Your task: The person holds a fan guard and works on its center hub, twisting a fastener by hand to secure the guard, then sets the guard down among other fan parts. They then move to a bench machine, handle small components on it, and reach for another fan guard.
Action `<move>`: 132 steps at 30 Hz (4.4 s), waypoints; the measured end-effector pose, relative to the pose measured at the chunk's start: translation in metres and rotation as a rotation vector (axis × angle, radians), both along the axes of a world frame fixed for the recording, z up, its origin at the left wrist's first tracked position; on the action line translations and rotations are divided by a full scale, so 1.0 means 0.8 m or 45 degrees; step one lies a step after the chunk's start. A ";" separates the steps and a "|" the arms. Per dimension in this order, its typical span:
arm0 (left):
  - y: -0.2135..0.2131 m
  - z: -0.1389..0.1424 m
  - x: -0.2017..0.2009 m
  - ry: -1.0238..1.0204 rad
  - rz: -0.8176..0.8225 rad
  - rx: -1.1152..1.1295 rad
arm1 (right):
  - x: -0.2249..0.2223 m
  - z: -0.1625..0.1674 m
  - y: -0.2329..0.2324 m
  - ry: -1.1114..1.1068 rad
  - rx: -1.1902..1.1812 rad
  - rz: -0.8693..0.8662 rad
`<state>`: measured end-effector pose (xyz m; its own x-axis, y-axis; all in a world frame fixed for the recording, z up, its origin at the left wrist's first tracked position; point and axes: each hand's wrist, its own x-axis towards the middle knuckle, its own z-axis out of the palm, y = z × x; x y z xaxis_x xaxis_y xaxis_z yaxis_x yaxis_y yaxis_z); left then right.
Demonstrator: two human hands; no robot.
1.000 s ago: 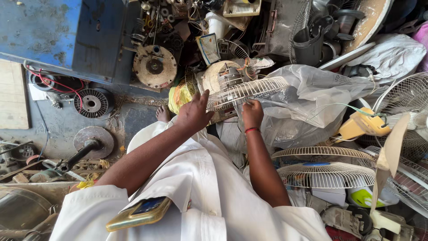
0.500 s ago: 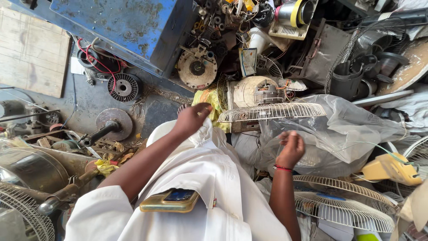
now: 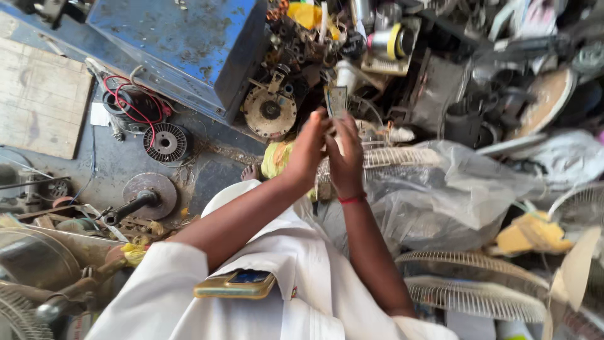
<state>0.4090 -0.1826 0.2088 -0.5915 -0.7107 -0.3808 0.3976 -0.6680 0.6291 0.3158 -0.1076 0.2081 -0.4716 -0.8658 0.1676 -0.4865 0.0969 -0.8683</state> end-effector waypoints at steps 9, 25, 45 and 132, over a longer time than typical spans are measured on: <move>-0.042 0.076 0.229 -0.391 0.765 -0.652 | -0.041 -0.002 0.132 -0.606 -0.108 -0.147; -0.212 0.128 0.443 -0.452 1.114 -0.992 | 0.043 0.051 0.060 -0.409 -0.231 -0.413; -0.323 0.155 0.565 -0.939 0.402 -1.136 | 0.141 0.103 -0.188 -0.068 -0.139 -0.102; -0.618 0.016 0.159 -2.071 0.120 -0.975 | -0.013 -0.319 -1.160 -0.261 0.678 1.039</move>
